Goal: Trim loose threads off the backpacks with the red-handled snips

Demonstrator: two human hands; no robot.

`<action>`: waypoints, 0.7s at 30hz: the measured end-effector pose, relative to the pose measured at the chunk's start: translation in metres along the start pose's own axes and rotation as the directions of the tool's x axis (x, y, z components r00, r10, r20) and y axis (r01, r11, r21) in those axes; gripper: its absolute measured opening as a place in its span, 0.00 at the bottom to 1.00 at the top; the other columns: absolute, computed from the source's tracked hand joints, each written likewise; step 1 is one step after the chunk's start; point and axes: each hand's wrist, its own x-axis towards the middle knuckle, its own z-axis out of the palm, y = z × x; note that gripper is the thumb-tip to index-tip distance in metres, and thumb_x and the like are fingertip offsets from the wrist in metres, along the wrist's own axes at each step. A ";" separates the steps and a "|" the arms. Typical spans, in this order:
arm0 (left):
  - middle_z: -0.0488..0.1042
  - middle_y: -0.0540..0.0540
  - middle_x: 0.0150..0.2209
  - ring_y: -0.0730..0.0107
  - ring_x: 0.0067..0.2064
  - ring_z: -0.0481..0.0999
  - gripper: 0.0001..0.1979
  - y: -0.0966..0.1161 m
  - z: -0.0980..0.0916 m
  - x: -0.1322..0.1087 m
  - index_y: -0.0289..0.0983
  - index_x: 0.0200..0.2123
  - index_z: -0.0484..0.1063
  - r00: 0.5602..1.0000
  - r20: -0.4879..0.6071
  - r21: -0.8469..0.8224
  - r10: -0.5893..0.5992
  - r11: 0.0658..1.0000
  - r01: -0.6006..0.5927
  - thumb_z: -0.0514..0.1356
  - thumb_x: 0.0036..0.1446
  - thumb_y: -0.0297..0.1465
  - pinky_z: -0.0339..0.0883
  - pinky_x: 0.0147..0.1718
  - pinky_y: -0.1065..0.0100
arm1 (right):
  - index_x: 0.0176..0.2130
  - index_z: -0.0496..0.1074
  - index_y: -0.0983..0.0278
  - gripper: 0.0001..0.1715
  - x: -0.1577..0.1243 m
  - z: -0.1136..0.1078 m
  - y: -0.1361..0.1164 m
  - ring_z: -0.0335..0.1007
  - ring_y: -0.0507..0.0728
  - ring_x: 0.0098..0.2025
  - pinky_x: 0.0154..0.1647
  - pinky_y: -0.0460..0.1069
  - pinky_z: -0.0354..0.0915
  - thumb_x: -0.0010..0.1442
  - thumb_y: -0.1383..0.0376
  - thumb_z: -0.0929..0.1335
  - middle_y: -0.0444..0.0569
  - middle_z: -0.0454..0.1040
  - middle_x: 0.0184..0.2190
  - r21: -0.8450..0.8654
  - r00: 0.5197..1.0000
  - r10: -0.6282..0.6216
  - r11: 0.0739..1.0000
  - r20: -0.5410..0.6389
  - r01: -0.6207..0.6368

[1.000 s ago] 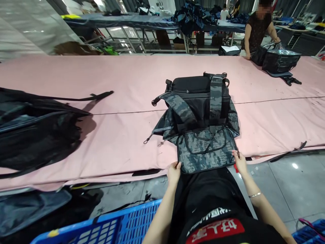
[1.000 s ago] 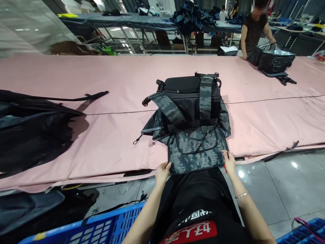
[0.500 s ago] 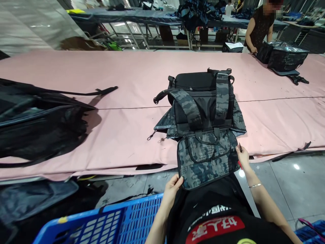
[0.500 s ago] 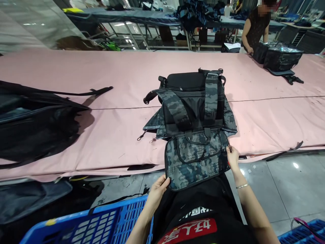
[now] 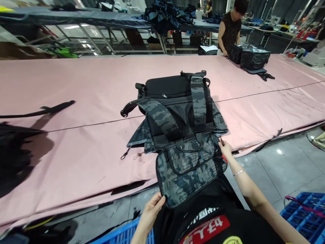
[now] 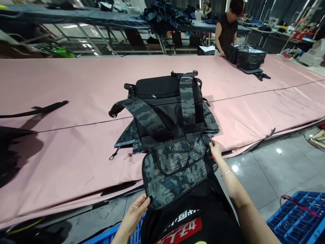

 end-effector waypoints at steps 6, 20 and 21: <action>0.76 0.42 0.35 0.57 0.37 0.74 0.23 0.009 0.009 0.024 0.37 0.33 0.72 0.884 -0.453 0.099 0.115 0.992 -0.079 0.65 0.35 0.46 0.68 0.35 0.62 | 0.33 0.73 0.66 0.17 -0.022 -0.003 0.004 0.71 0.59 0.38 0.42 0.52 0.64 0.53 0.57 0.62 0.53 0.76 0.34 0.037 0.999 0.044 0.998 0.018 -0.045; 0.63 0.52 0.21 0.76 0.23 0.69 0.19 0.090 0.160 0.143 0.36 0.22 0.60 0.971 -0.209 -0.355 0.113 0.917 -0.183 0.66 0.43 0.41 0.64 0.23 0.72 | 0.32 0.73 0.64 0.15 -0.127 -0.031 0.007 0.71 0.59 0.33 0.38 0.52 0.65 0.50 0.56 0.66 0.49 0.76 0.30 0.194 0.975 -0.056 0.981 0.214 0.013; 0.61 0.54 0.20 0.79 0.21 0.66 0.21 0.093 0.164 0.143 0.36 0.22 0.59 0.969 -0.207 -0.365 0.136 0.908 -0.206 0.67 0.41 0.42 0.60 0.21 0.74 | 0.31 0.73 0.64 0.14 -0.128 -0.032 0.003 0.71 0.59 0.33 0.37 0.52 0.65 0.51 0.56 0.66 0.49 0.75 0.29 0.202 0.973 -0.070 0.979 0.221 0.024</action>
